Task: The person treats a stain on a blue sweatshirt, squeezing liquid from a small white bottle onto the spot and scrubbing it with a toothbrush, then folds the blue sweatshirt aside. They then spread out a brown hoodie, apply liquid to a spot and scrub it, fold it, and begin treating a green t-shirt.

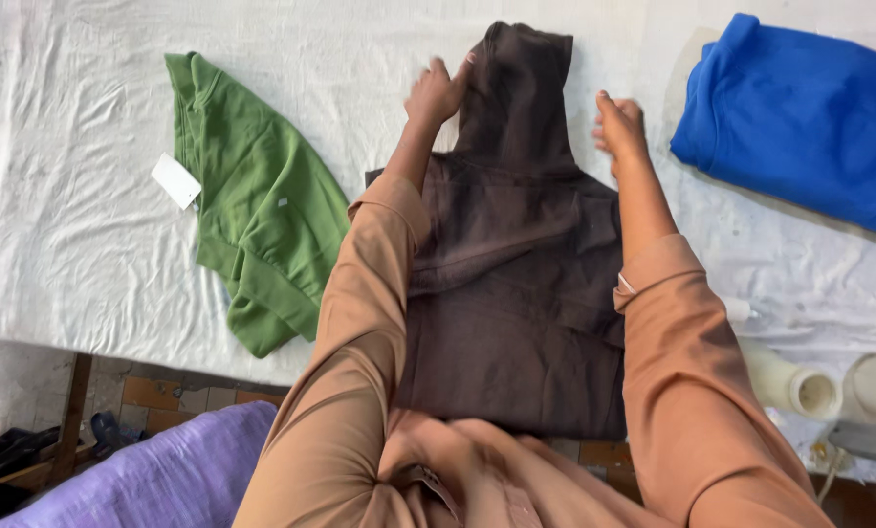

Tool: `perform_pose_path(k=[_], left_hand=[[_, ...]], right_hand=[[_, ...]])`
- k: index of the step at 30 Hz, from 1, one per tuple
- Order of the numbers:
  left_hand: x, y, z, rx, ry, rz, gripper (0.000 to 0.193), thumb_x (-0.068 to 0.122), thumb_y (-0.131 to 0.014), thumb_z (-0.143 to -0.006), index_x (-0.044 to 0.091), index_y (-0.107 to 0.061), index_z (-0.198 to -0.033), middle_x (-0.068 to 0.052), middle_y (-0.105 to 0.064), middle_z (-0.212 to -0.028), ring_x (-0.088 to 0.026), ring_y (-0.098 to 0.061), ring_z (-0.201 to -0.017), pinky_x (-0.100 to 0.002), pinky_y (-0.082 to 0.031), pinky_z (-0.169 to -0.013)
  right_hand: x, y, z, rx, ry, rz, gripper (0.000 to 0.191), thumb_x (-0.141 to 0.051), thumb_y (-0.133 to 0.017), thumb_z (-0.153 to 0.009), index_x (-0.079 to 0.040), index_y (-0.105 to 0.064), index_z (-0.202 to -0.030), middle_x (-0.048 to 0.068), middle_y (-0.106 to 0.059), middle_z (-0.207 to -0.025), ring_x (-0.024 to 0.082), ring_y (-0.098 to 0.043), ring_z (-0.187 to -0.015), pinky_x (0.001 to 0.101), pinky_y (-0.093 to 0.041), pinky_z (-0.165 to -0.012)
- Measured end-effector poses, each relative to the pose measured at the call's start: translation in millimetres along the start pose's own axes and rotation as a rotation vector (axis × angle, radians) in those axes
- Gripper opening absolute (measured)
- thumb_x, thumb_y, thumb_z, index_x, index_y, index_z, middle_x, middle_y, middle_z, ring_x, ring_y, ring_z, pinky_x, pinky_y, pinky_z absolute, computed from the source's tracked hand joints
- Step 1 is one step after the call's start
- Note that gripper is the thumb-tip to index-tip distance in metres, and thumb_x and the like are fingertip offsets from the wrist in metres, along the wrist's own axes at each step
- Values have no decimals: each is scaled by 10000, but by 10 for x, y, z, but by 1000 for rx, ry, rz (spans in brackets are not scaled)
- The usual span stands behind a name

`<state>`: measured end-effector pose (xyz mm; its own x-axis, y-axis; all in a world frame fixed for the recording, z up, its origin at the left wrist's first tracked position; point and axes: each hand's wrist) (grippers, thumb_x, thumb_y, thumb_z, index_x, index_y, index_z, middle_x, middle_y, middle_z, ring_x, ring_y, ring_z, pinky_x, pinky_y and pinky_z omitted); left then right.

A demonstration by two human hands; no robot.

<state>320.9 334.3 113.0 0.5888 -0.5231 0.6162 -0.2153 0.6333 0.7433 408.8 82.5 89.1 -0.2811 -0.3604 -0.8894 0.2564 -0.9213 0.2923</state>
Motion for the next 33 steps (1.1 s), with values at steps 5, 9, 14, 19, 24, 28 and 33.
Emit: perform_pose_path(k=[5, 9, 14, 19, 24, 28, 33], left_hand=[[217, -398, -512, -110, -277, 481, 668, 420, -856, -786, -3, -592, -1230, -204, -694, -1165, -307, -707, -1074, -397, -593, -876], [381, -443, -708, -169, -345, 883, 407, 105, -798, -770, -3, -645, -1131, -164, -742, -994, -237, -726, -895, -349, -614, -757], [-67, -24, 216, -103, -843, 653, 239, -16, -673, -953, 68, -669, -1178, -84, -634, -1021, -192, -607, -932, -325, -542, -843], [-1068, 124, 1865, -196, -1059, -392, 365, -13, -662, -766, 82, -690, -1118, -131, -606, -1203, -312, -581, -1202, -482, -427, -1086], [-1394, 76, 2608, -120, -801, -172, 362, -24, -618, -813, 70, -657, -1160, -101, -601, -1371, -296, -519, -1394, -494, -360, -1199], [-937, -299, 2707, 257, -625, 132, 362, 108, -629, -971, 71, -604, -1330, -101, -557, -1467, -295, -470, -1464, -477, -354, -1251], [-829, -622, 2372, 180, -776, -120, 614, 317, -745, -886, 21, -571, -1395, -198, -507, -1451, -367, -441, -1361, -559, -293, -1126]], right_hand=[[-295, -483, -404, -199, -91, -107, 627, -521, -703, -1022, 65, -627, -1233, 135, -685, -995, 253, -675, -854, 368, -568, -711], [-481, -626, -569, -333, -39, -345, 445, -240, -791, -845, 64, -688, -1154, 152, -778, -1003, 282, -779, -884, 415, -659, -807], [-311, -179, 170, -384, 391, -480, 435, -156, -639, -1015, 23, -564, -1404, 143, -612, -1417, 230, -564, -1345, 416, -477, -1131], [685, 247, 1700, -297, 1032, 617, 279, 141, -649, -635, -111, -722, -730, 19, -684, -1164, 310, -554, -1301, 438, -444, -1108], [1344, 180, 2543, -38, 683, 575, 198, 13, -658, -936, -147, -775, -930, -70, -709, -1213, 176, -663, -1284, 326, -532, -1078], [1298, -195, 2640, 163, 868, 618, 449, -226, -626, -1014, -29, -575, -1414, 163, -525, -1476, 366, -488, -1409, 504, -404, -1163], [1313, -400, 2435, 123, 861, 1042, 613, -387, -675, -931, -102, -533, -1455, 197, -494, -1498, 396, -460, -1387, 559, -367, -1096]])
Point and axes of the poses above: each hand's wrist, its own z-axis away from the middle knuckle, its own y-axis out of the back of the hand, x = y × z
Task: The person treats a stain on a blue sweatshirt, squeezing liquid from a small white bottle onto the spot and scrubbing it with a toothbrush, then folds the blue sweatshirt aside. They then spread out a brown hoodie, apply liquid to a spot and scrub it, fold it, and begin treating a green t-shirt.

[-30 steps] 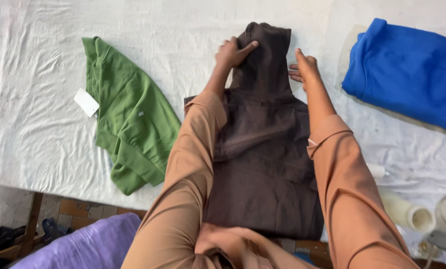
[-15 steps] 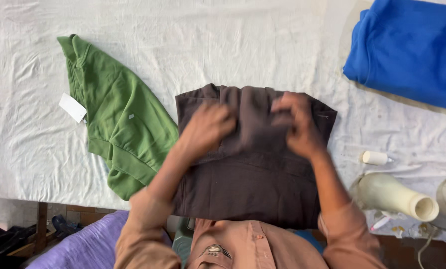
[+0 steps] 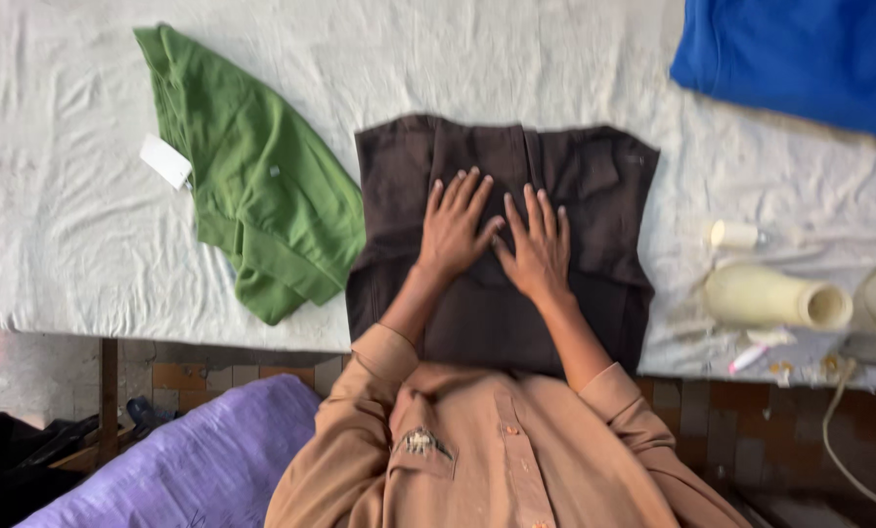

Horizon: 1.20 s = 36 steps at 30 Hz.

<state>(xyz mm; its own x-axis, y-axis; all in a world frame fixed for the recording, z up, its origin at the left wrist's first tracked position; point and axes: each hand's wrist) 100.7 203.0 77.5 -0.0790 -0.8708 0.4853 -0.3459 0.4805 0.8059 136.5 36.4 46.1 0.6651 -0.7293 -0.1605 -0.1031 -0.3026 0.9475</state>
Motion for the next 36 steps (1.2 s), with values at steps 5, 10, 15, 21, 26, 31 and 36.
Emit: perform_pose_path(k=[5, 10, 15, 21, 26, 31, 36], left_hand=[[-219, 424, 1094, 168, 322, 19, 325, 222, -703, -970, 84, -664, -1262, -110, -675, -1307, -322, -618, -1252, -461, -432, -1074], [-170, 650, 2523, 316, 1049, -82, 443, 313, -793, -917, -36, -531, -995, -145, -497, -936, -321, -540, -860, -430, -445, -784], [-545, 75, 3204, 479, 1000, 550, 581, 289, -831, -880, 25, -391, -1151, 0, -473, -915, -147, -482, -807, -360, -435, -726], [-658, 67, 3486, -67, 1229, 932, 382, 278, -795, -908, -49, -676, -1064, -5, -659, -865, -104, -575, -771, -283, -474, -692], [-370, 840, 2922, -277, 1206, 1077, 295, 211, -773, -867, -46, -766, -1011, -94, -780, -915, -134, -710, -783, -284, -557, -744], [-385, 1033, 1701, 246, 1034, 1489, 405, 166, -751, -891, -4, -616, -1233, -59, -686, -1092, -154, -665, -976, -316, -539, -854], [-1060, 456, -11, 258, 999, 1793, 233, 317, -664, -930, 147, -614, -1080, -82, -692, -1073, -218, -676, -1019, -379, -563, -907]], right_hand=[[256, 379, 1118, 192, -381, -296, 415, -271, -650, -1060, -51, -576, -1403, 135, -579, -1423, 327, -538, -1365, 493, -425, -1162], [305, 561, 2412, 379, -1214, -469, 659, -244, -758, -969, 29, -371, -1428, 250, -349, -1341, 318, -472, -1195, 425, -493, -848], [563, 113, 2824, 39, -1394, -1155, 573, -345, -758, -905, -46, -540, -1343, 161, -586, -1267, 244, -564, -1010, 416, -446, -783], [772, 189, 3204, -299, -1275, -1341, 585, -303, -762, -886, 64, -600, -1312, 142, -708, -1263, 225, -638, -1205, 358, -438, -1081], [929, 695, 3110, -251, -1304, -1432, 519, -210, -786, -894, 66, -598, -1291, 147, -711, -1216, 224, -624, -1038, 368, -434, -807], [1427, 927, 2149, 177, -1283, -1901, 165, -186, -645, -987, -74, -665, -1106, 31, -704, -1109, 112, -749, -943, 218, -631, -766], [2089, 490, 274, -72, -901, -2642, 284, -197, -613, -1146, 81, -624, -1208, 153, -706, -961, 185, -661, -751, 236, -530, -631]])
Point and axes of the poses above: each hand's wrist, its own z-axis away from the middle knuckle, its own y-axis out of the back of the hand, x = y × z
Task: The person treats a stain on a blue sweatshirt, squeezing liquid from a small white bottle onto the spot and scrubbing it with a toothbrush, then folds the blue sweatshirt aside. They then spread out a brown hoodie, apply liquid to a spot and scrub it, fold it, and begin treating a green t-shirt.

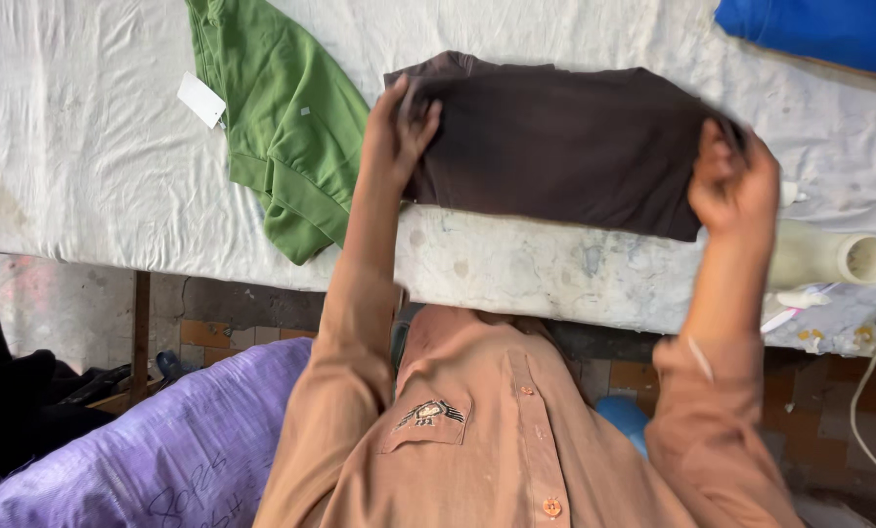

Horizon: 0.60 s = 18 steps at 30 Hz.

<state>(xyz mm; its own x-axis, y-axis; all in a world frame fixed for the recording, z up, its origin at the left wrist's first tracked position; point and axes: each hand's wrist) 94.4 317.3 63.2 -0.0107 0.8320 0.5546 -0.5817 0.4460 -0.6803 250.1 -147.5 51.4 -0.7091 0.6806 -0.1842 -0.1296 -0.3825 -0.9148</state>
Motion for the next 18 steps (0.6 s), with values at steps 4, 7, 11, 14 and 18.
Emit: perform_pose_path(k=[4, 7, 11, 14, 18], left_hand=[[62, -275, -540, 205, -59, -505, 386, 420, -635, -1027, 53, -664, -1144, -96, -645, -1043, -248, -598, -956, -388, -538, -863], [-40, -51, -296, 377, -544, -1168, 446, 416, -668, -963, 40, -653, -1203, -146, -645, -1121, -328, -603, -1007, -445, -514, -868], [-235, 396, 379, 571, -609, -1717, 590, 460, -725, -875, 19, -625, -1254, -208, -633, -1209, -410, -608, -1062, -509, -493, -857], [-227, 595, 506, 521, -182, -1729, 680, 529, -772, -836, 19, -605, -1253, -219, -647, -1229, -390, -635, -1096, -494, -508, -876], [-196, 338, 447, 380, -287, -1366, 624, 368, -774, -809, 65, -617, -1332, -176, -727, -1243, -314, -714, -1127, -410, -539, -965]], right_hand=[[286, -285, -738, 573, 375, 627, 192, -178, -654, -932, -87, -554, -1068, 123, -676, -1024, 252, -744, -901, 312, -620, -752], [766, -323, -445, 455, 743, 1528, 264, -278, -670, -1044, -80, -622, -1212, 119, -694, -1186, 228, -694, -1030, 342, -556, -930], [1415, -285, 230, 126, 918, 2176, 542, -361, -752, -1025, -65, -549, -1432, 150, -561, -1476, 368, -518, -1394, 475, -434, -1161], [1553, -323, 398, 132, 706, 2778, 799, -525, -759, -845, -103, -525, -1482, 227, -466, -1530, 449, -393, -1379, 594, -329, -1121], [1502, -708, 183, 190, 45, 2376, 900, -631, -693, -852, -158, -400, -1560, 165, -302, -1653, 406, -269, -1526, 568, -242, -1202]])
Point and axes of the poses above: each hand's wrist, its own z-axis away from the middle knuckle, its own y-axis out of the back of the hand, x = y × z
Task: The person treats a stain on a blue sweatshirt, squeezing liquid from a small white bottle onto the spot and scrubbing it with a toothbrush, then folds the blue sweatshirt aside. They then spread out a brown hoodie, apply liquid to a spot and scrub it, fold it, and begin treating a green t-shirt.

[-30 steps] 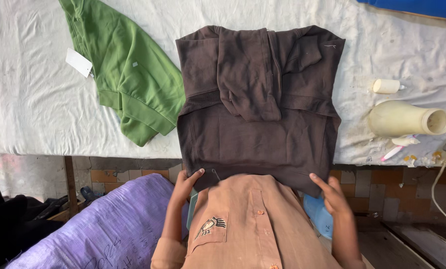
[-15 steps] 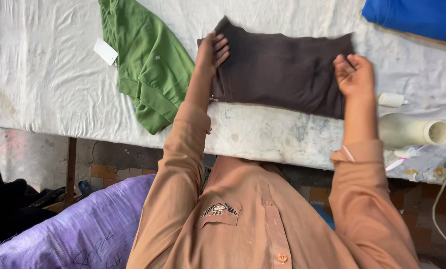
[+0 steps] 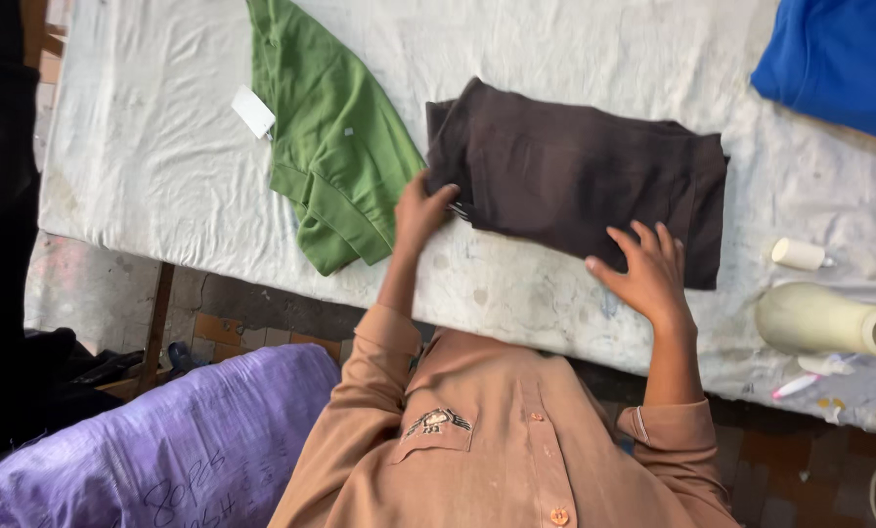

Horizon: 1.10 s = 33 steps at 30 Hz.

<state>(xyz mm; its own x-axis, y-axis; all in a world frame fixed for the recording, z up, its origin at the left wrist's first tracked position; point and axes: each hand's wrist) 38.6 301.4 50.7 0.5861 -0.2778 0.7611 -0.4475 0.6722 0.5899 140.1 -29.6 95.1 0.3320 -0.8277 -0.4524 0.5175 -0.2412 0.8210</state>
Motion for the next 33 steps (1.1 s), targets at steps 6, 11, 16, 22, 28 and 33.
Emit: perform_pose_path(k=[6, 11, 16, 22, 28, 33], left_hand=[[934, -687, 695, -51, -676, 52, 612, 99, -763, -768, 62, -600, -1356, -159, -663, -1198, -332, -641, -1140, -408, -516, -1002], [384, -768, 846, -68, -656, 561, 414, 64, -626, -969, 54, -547, -1375, -109, -590, -1215, -260, -624, -1114, -333, -514, -981], [-522, -973, 780, -380, 215, 1146, 633, 500, -525, -1042, -40, -510, -1371, -173, -618, -1210, -312, -627, -1036, -443, -524, -921], [-237, -1134, 555, -936, 540, 1765, 1270, 930, -448, -741, 87, -55, -1606, -284, -272, -1578, -521, -418, -1370, -671, -406, -1074], [53, -215, -178, -508, -35, 1965, 1243, 886, -543, -759, 68, -183, -1622, -225, -272, -1644, -471, -359, -1458, -641, -441, -1088], [-262, 141, -459, -410, -162, 1446, 742, 381, -732, -1016, 42, -414, -1595, -116, -566, -1457, -241, -579, -1283, -409, -502, -1072]], right_hand=[[-928, 291, -1097, 35, -52, -861, 974, -462, -759, -973, 74, -180, -1544, 331, -237, -1557, 421, -227, -1452, 492, -251, -1102], [-1165, 391, -1682, 110, 276, -731, 512, -162, -746, -903, 86, -625, -1334, 159, -748, -1190, 215, -731, -1056, 324, -587, -888], [-1498, 1171, -1051, 108, 477, -1010, 428, -91, -746, -959, 62, -631, -1341, 96, -723, -1203, 162, -695, -1061, 308, -573, -979], [-1599, 2400, 18, 310, 577, -1083, 372, -22, -692, -1053, 44, -562, -1396, 120, -678, -1290, 207, -693, -1096, 332, -563, -1062], [-679, 2360, 76, 315, 467, -1178, 468, -150, -596, -1012, 1, -505, -1445, 88, -627, -1382, 192, -668, -1238, 315, -524, -1124], [557, 1261, -413, 303, 114, -1182, 435, -188, -675, -1060, 26, -591, -1428, 112, -669, -1361, 216, -668, -1189, 345, -532, -1052]])
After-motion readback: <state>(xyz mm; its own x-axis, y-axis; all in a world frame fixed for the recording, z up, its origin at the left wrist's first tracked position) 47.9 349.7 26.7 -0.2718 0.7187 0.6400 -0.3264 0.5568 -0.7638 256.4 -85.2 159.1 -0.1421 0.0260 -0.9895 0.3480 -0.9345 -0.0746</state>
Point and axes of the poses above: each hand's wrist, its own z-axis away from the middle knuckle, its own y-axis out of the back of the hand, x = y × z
